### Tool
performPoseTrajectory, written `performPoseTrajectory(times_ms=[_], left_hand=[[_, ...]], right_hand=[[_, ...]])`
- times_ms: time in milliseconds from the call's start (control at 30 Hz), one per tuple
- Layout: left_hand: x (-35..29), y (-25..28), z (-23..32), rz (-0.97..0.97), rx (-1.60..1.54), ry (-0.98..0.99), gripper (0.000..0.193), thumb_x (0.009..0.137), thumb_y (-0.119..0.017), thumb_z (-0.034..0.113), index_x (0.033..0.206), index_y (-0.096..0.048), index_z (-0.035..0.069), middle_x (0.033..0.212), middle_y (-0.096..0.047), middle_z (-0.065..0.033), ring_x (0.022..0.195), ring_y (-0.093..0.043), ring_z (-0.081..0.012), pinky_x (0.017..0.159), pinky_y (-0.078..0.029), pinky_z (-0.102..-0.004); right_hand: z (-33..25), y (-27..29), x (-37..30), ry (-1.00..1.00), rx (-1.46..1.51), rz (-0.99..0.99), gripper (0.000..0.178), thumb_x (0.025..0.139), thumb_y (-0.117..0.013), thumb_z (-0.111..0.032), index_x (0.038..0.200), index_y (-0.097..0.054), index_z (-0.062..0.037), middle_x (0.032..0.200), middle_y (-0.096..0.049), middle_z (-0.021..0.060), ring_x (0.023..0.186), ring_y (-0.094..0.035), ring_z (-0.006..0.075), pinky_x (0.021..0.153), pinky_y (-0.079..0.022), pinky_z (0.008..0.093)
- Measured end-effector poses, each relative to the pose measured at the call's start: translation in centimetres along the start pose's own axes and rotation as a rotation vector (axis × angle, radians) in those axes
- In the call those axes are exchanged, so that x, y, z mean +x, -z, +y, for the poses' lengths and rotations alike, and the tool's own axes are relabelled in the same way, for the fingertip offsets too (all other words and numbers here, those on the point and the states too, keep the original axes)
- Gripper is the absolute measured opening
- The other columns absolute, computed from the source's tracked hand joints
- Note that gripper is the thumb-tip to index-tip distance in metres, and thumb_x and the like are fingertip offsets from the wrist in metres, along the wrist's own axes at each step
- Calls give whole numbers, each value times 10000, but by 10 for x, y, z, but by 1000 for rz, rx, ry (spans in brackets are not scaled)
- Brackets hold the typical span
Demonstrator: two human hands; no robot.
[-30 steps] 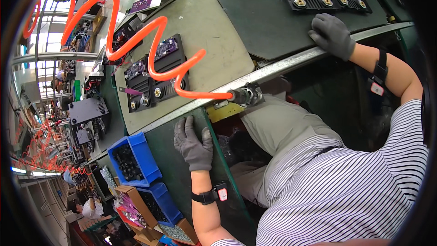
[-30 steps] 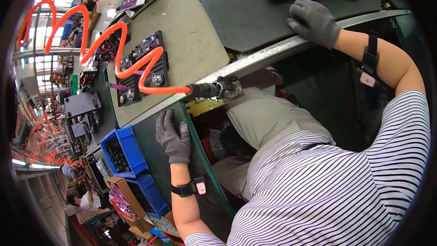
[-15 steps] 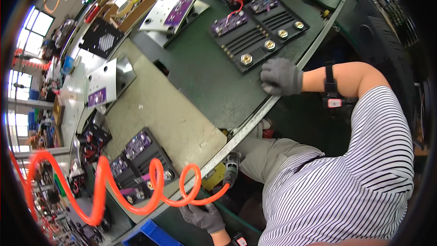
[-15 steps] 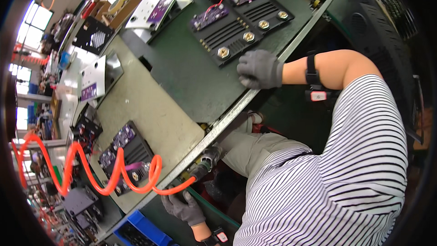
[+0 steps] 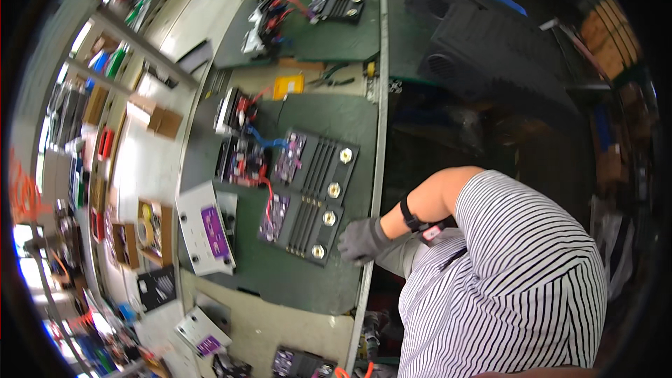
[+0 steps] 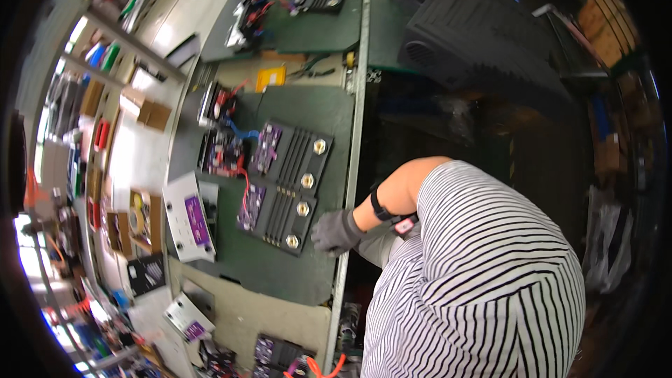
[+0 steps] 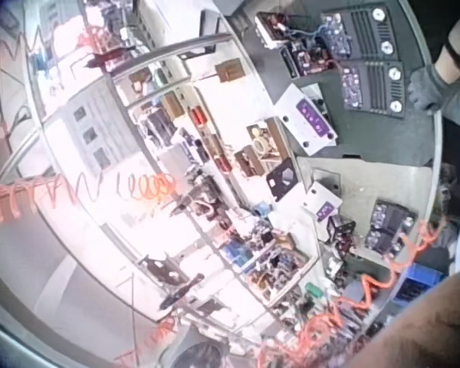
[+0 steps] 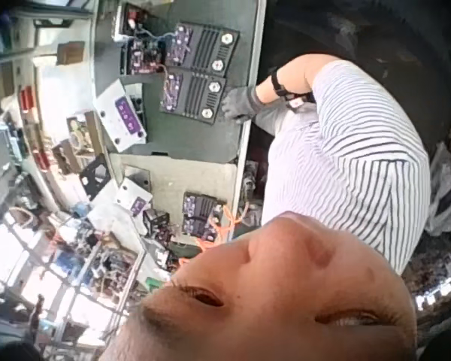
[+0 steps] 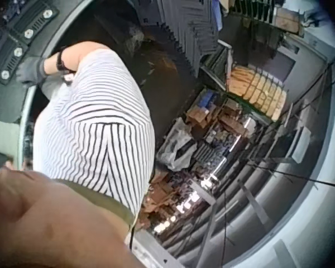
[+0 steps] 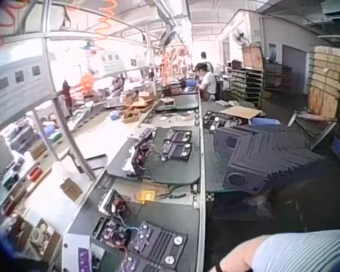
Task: Assembling small metal and plastic components using pliers and a brush, then sorting and packing them into boxes.
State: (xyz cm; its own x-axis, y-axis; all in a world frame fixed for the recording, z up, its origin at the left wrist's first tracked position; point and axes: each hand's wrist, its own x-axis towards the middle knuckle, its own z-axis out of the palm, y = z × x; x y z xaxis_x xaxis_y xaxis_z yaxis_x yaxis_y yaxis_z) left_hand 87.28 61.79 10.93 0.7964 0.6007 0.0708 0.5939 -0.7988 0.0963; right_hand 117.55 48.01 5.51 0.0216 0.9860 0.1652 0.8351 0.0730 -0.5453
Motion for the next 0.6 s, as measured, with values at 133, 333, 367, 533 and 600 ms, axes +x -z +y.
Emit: performPoseTrajectory(times_ms=[133,333,367,533,600], left_hand=[[96,33,96,-105,25,-206,603,832,-466,522,1182,-520,33,1155,-508,-210,1066,-493,-373,898,-383,-459],[149,60,175,-283,103,-389,586,833,-468,508,1179,-522,38,1155,-511,-212,1064,-495,-377,893,-388,-459],[152,63,182,-310,115,-408,583,833,-468,505,1179,-522,39,1155,-512,-212,1064,-495,-377,892,-389,-459],[170,66,207,-414,154,-539,568,834,-470,494,1177,-524,44,1155,-514,-213,1063,-497,-380,888,-393,-459],[175,66,212,-450,165,-594,562,835,-470,489,1176,-524,45,1155,-515,-213,1062,-497,-381,887,-395,-459]], right_hand=[[23,55,-25,-77,308,-158,328,838,-543,-385,800,-569,-60,788,-585,126,772,-571,323,655,-454,421],[59,186,-86,-232,664,133,302,871,-551,-339,835,-595,-42,735,-606,136,677,-588,275,604,-441,379],[62,215,-105,-312,619,192,279,863,-569,-318,826,-595,-43,736,-608,131,677,-591,272,604,-443,376],[77,297,-216,-610,277,629,271,866,-543,-343,913,-633,-91,801,-641,111,755,-617,279,665,-478,343],[70,310,-253,-758,172,685,294,871,-534,-349,863,-631,-72,780,-630,125,748,-613,285,655,-470,354]])
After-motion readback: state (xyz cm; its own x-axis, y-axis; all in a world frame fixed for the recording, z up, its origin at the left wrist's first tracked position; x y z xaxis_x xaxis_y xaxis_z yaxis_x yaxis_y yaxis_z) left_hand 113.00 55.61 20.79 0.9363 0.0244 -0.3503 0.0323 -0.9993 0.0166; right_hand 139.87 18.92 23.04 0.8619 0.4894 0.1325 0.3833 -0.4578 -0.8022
